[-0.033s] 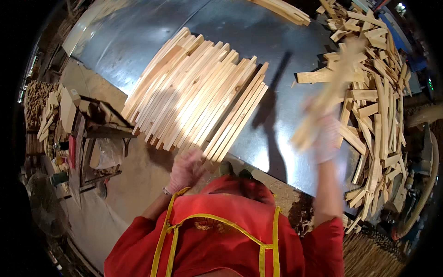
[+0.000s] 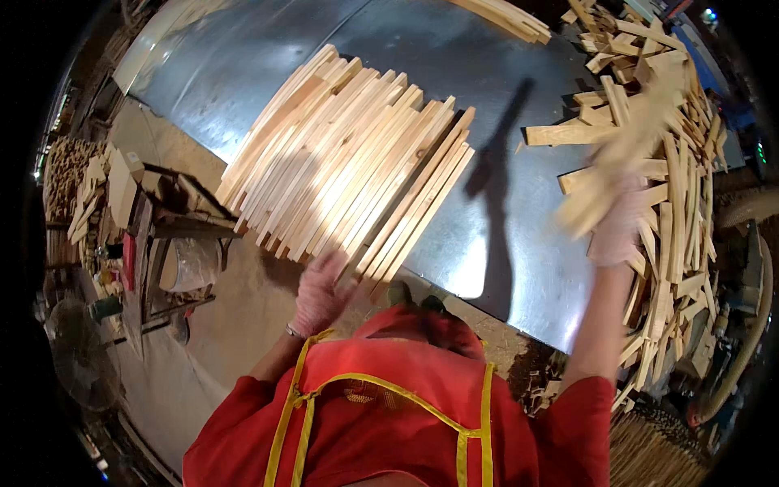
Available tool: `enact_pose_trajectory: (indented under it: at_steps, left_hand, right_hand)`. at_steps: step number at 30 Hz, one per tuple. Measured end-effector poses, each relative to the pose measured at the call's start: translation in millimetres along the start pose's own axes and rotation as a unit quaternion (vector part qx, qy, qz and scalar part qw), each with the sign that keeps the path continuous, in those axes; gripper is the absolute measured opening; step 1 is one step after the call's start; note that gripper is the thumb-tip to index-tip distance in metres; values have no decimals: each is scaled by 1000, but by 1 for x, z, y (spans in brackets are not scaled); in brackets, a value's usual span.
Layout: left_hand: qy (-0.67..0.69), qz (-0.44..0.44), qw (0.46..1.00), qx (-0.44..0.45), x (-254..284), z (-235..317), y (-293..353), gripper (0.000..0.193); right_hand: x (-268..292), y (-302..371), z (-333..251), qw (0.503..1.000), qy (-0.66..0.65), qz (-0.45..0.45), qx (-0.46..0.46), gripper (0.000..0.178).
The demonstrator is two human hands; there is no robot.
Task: The person sorts wooden sticks on a metal table, picking them up from a disorganized pile and arranging them into neat stacks. The person wears gloves and handles the sticks one by one or in small groups, aligning them carefully.
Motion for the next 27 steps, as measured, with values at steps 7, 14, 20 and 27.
enact_pose_trajectory:
  at_steps: [7, 14, 20, 27]
  left_hand:
    - [246, 84, 850, 459, -38, -142, 116, 39]
    - [575, 98, 554, 593, -128, -153, 136, 40]
    - [640, 147, 516, 550, -137, -147, 123, 33]
    - [486, 100, 762, 416, -16, -88, 63, 31]
  right_hand:
    - [106, -162, -33, 994, -26, 106, 32, 14]
    - [-65, 32, 227, 936, 154, -128, -290, 38]
    - [-105, 50, 225, 921, 249, -119, -275, 79]
    - [-147, 93, 165, 953, 158, -64, -249, 97]
Point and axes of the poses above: each hand's wrist, its own y-axis away from the middle knuckle, its own x-axis out of the back of the hand, z = x × y, the point moved 10 cm from there along -y, towards the middle knuckle, and after that the axes turned 14 degrees about z, right-handed, at the moved point
